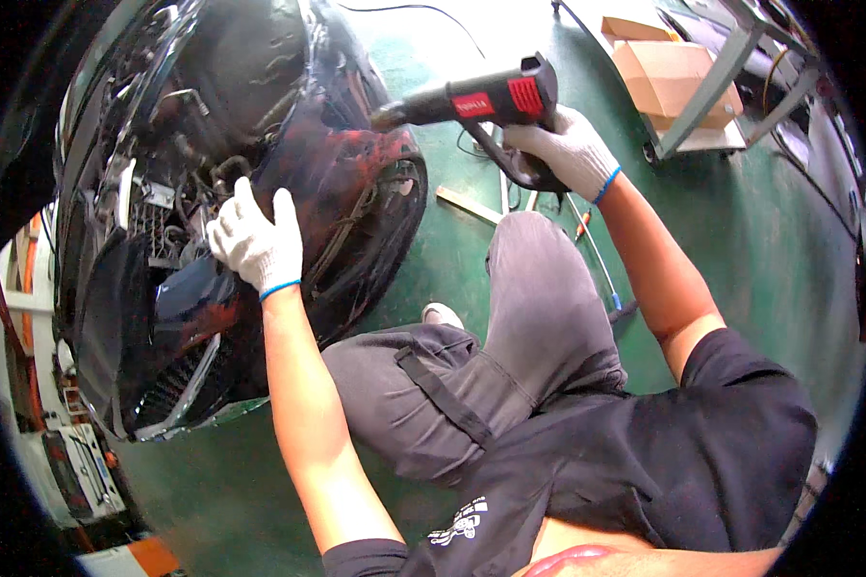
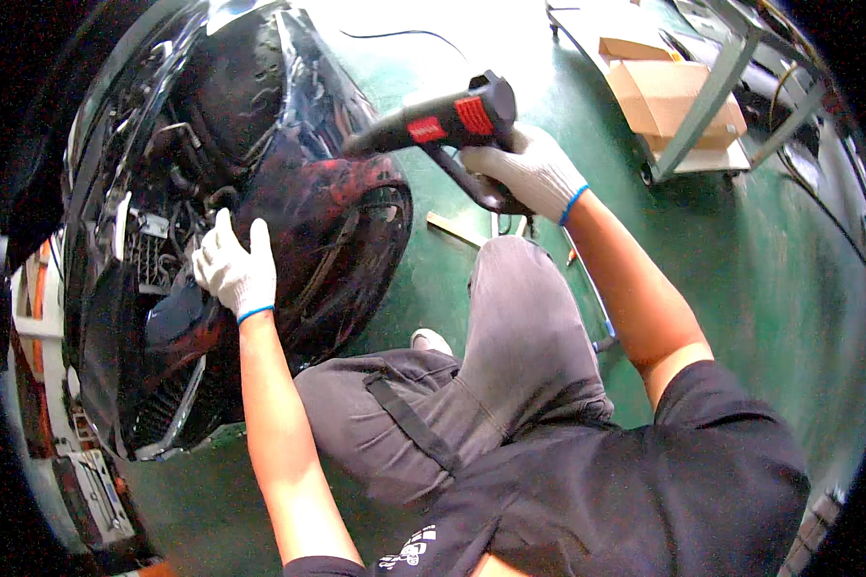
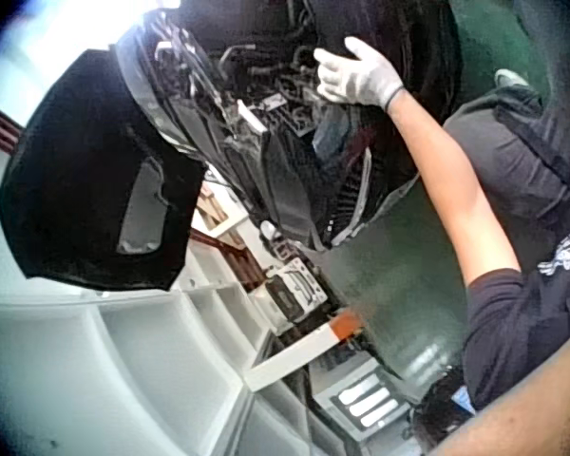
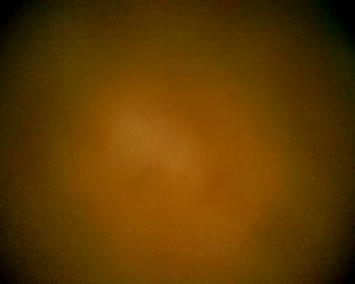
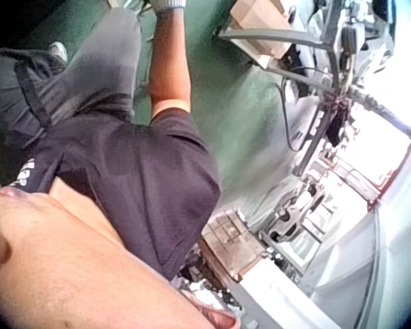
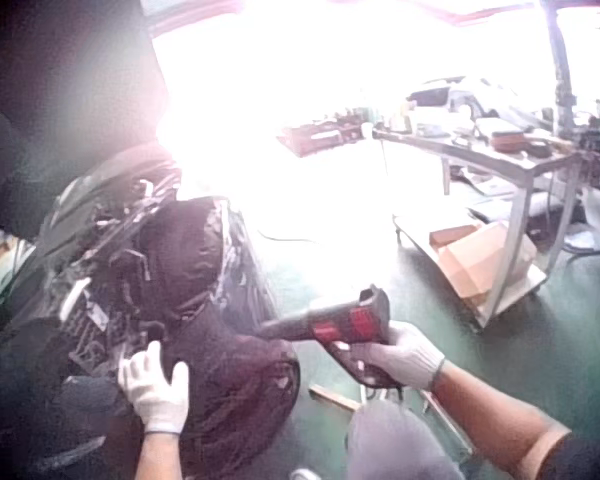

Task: The person is repairing a damaged black car bumper. They use a heat gun to warm the plastic, a long metal rod to push out dents from the inside, and a wooden block to smooth the surface. The person also uses a white paper template to check the alignment of the repaired area.

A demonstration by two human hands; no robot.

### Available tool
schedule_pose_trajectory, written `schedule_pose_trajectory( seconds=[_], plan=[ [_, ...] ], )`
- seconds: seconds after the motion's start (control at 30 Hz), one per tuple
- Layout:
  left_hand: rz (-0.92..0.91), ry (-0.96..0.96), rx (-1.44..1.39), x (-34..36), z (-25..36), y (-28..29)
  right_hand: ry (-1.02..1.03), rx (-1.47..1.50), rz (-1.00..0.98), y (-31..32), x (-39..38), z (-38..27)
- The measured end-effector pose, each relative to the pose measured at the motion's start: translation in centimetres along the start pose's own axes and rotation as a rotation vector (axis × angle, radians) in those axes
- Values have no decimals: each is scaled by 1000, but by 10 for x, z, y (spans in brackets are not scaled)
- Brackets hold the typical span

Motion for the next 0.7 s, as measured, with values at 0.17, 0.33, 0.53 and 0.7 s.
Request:
schedule_pose_trajectory(
  seconds=[0.17,0.33,0.53,0.7],
  plan=[
    [-46,-18,-8,-5,-9,-6,-42,77,-35,-12,5,5],
    [-53,-30,51,0,4,-3,-16,90,37,-2,8,34],
    [-78,-30,44,-3,0,-9,-163,312,-67,-15,3,28],
    [-65,-35,52,1,3,-6,-168,194,41,-7,2,46]
  ],
)
Point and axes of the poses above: each hand's wrist, its own x-axis towards the middle knuckle, its own y-axis out of the back of the hand, z = x × y, the point moved 9 cm from there along x, towards the middle knuckle, and after that the axes turned 6 degrees about -x, right-handed, at the moved point
